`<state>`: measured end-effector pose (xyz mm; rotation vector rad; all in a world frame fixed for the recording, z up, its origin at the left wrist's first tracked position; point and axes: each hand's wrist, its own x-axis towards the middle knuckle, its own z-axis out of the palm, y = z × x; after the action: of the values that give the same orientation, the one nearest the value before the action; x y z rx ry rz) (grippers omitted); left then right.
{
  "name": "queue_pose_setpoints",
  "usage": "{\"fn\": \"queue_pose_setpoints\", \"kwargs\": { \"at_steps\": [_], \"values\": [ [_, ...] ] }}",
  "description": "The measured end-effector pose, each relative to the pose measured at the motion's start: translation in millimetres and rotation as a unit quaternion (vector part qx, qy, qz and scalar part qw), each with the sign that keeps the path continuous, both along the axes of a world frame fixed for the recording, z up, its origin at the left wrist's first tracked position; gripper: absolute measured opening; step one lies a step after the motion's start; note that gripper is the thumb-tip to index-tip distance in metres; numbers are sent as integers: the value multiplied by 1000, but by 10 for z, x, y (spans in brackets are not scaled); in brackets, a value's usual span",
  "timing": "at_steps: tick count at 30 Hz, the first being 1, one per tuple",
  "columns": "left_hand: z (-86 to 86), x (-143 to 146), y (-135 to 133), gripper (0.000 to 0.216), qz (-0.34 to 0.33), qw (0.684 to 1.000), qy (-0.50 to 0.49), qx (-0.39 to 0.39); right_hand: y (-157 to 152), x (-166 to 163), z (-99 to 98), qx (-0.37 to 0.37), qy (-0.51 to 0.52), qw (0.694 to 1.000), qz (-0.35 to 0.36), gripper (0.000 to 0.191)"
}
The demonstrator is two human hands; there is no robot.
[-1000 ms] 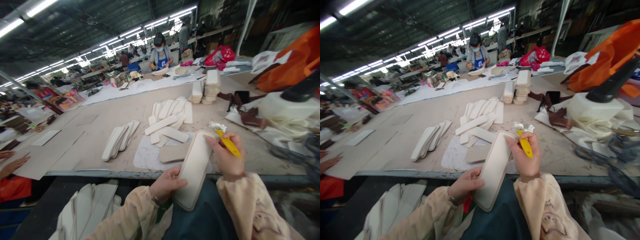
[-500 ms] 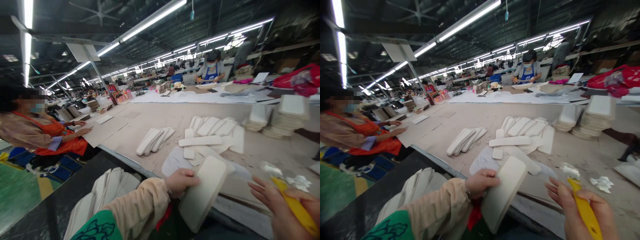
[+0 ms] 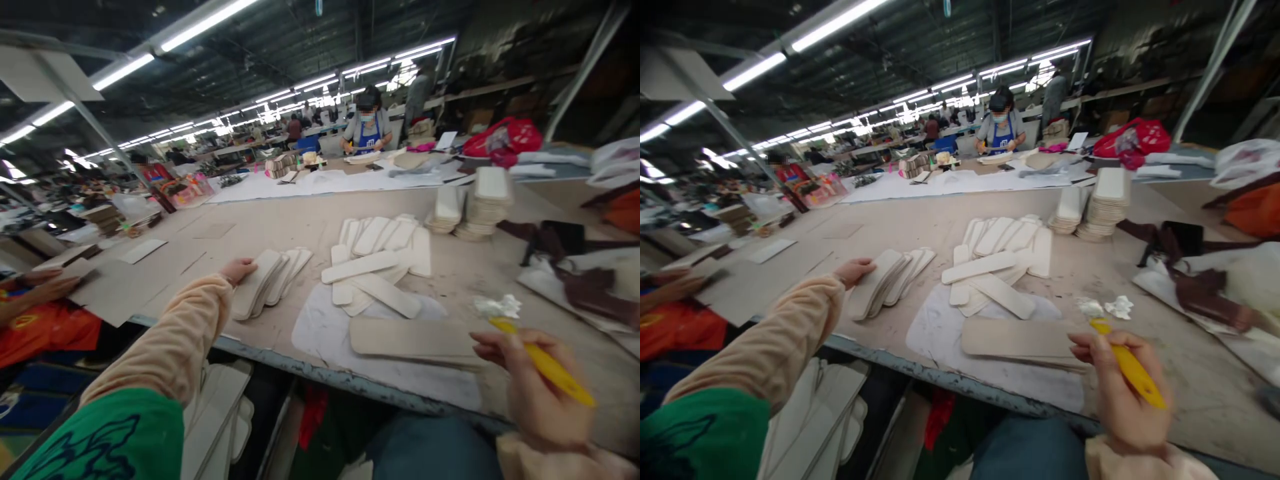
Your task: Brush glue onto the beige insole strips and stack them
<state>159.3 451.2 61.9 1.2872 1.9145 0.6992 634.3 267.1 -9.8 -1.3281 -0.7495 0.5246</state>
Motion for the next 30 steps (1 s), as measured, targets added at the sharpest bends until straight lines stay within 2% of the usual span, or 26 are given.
{"fn": "queue_pose_setpoints", "kwargs": {
  "at_steps": [4,7,9,11,13,15,17,20,25,30],
  "values": [
    [-90,-24,242,39,14,992,124,23,-3,29,-47,16,-30,999,42,33],
    [-202,211,192,43,-5,979,186,79,11,47,-106,18,-12,996,85,31],
    [-344,535,-31,50,-85,964,200,154,18,4,-136,11,12,994,111,31],
    [-545,940,-371,61,-226,932,155,236,24,-78,-166,-7,35,989,144,31],
    [-770,1335,-733,81,-357,898,84,244,28,-176,-196,-23,53,982,180,30],
    [-972,1637,-1010,99,-420,879,37,224,32,-276,-221,-31,60,974,214,30],
    [-1122,1809,-1151,106,-422,883,10,205,40,-368,-237,-40,58,965,252,30],
    [-1247,1867,-1169,102,-375,903,-20,208,72,-488,-246,-65,55,944,319,33],
    [-1300,1830,-1127,97,-358,907,-38,216,157,-632,-270,-94,48,911,399,35],
    [-1314,1850,-1149,96,-359,906,-32,222,203,-715,-311,-112,49,900,419,36]
  ]
}}
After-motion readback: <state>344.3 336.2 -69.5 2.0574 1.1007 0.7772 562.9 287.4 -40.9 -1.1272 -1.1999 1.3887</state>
